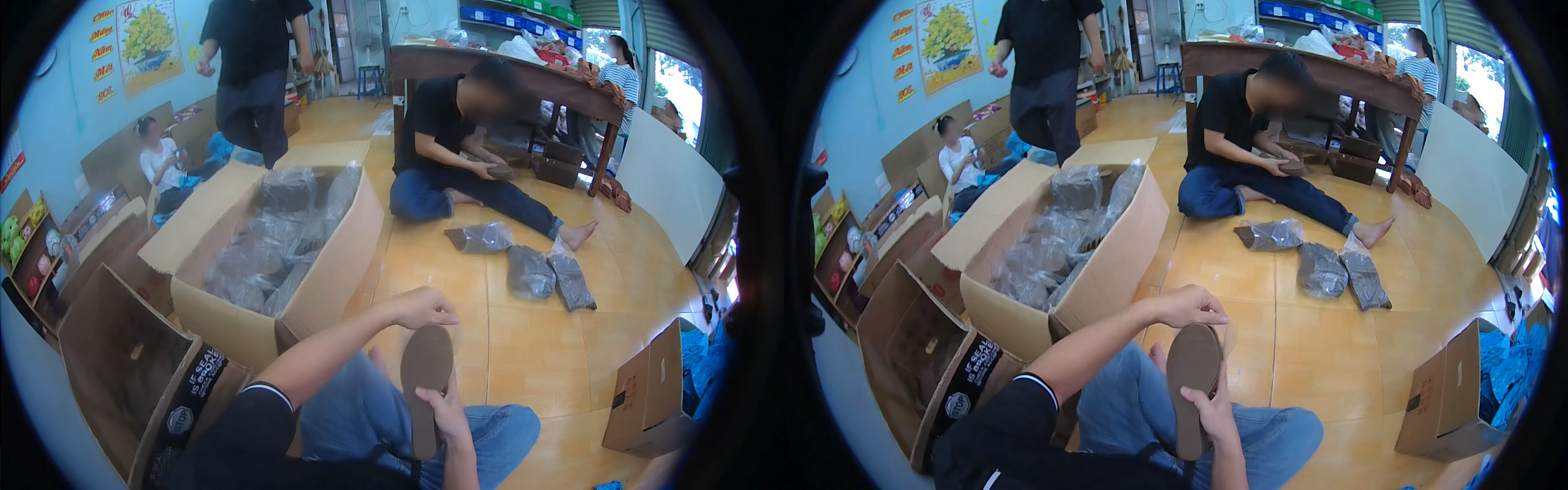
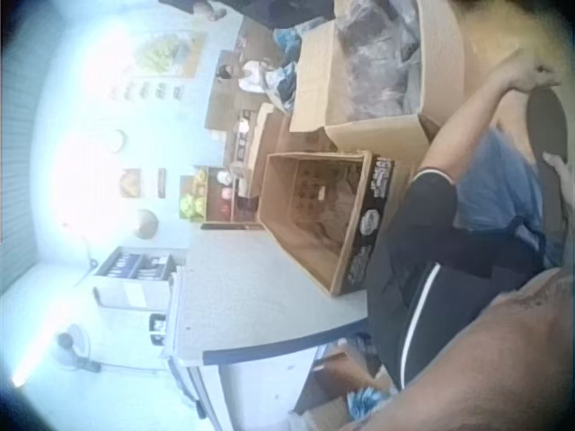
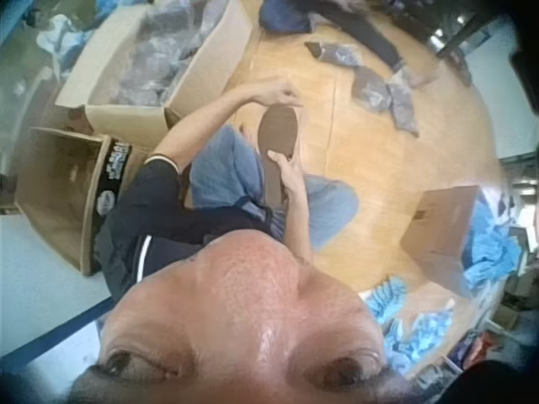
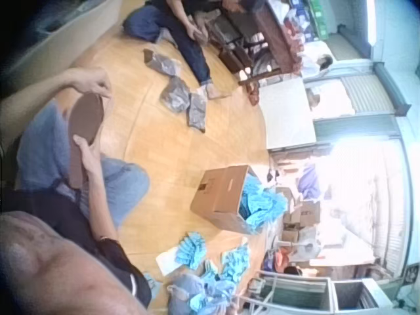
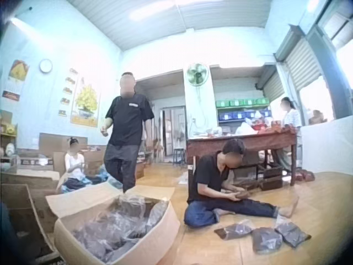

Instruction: The person sits on the floor and unpacks shoe insoles from plastic bags. They separate the insoles, inspect them, and place them into a cardboard box. The person repeats this process with multiple packages of insoles.

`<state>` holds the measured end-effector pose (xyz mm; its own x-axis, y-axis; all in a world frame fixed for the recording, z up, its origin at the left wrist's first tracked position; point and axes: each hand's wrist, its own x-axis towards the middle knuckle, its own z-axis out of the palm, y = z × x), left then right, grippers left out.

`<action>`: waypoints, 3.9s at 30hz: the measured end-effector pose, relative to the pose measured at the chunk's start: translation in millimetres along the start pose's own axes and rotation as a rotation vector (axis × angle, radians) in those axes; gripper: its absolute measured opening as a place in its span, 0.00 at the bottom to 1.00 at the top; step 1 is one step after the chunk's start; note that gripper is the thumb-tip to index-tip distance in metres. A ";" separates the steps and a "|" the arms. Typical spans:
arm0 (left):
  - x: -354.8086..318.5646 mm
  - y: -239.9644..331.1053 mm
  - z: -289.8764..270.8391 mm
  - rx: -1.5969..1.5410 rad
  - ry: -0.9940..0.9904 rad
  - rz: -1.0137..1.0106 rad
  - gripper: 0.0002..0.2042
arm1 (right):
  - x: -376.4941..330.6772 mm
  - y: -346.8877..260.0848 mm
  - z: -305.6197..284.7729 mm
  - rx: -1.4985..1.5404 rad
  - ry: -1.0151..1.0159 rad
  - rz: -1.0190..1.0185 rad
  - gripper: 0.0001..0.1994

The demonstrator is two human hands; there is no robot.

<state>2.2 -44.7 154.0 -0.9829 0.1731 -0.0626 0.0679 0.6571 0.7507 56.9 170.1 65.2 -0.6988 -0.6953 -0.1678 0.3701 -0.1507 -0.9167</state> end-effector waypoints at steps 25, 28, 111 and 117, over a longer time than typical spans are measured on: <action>-79.7 -5.5 137.7 -0.228 0.384 0.262 0.13 | 1.9 7.2 -29.1 0.615 0.182 0.282 0.28; -78.8 -8.8 138.5 -0.419 0.700 0.063 0.12 | -2.7 10.8 -21.5 0.563 0.173 0.183 0.30; -35.8 -126.0 223.6 -2.390 0.364 0.158 0.29 | 9.5 -20.1 32.3 -0.889 -0.092 -0.398 0.05; -47.7 -120.7 205.3 -2.184 0.688 0.008 0.27 | -17.9 -8.9 37.4 -0.375 -0.085 -0.035 0.07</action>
<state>76.0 18.3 -68.6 -0.9073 -0.3338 -0.2557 0.3132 -0.9422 0.1188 89.0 157.7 89.9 -0.6477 -0.7527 -0.1182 0.0863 0.0817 -0.9929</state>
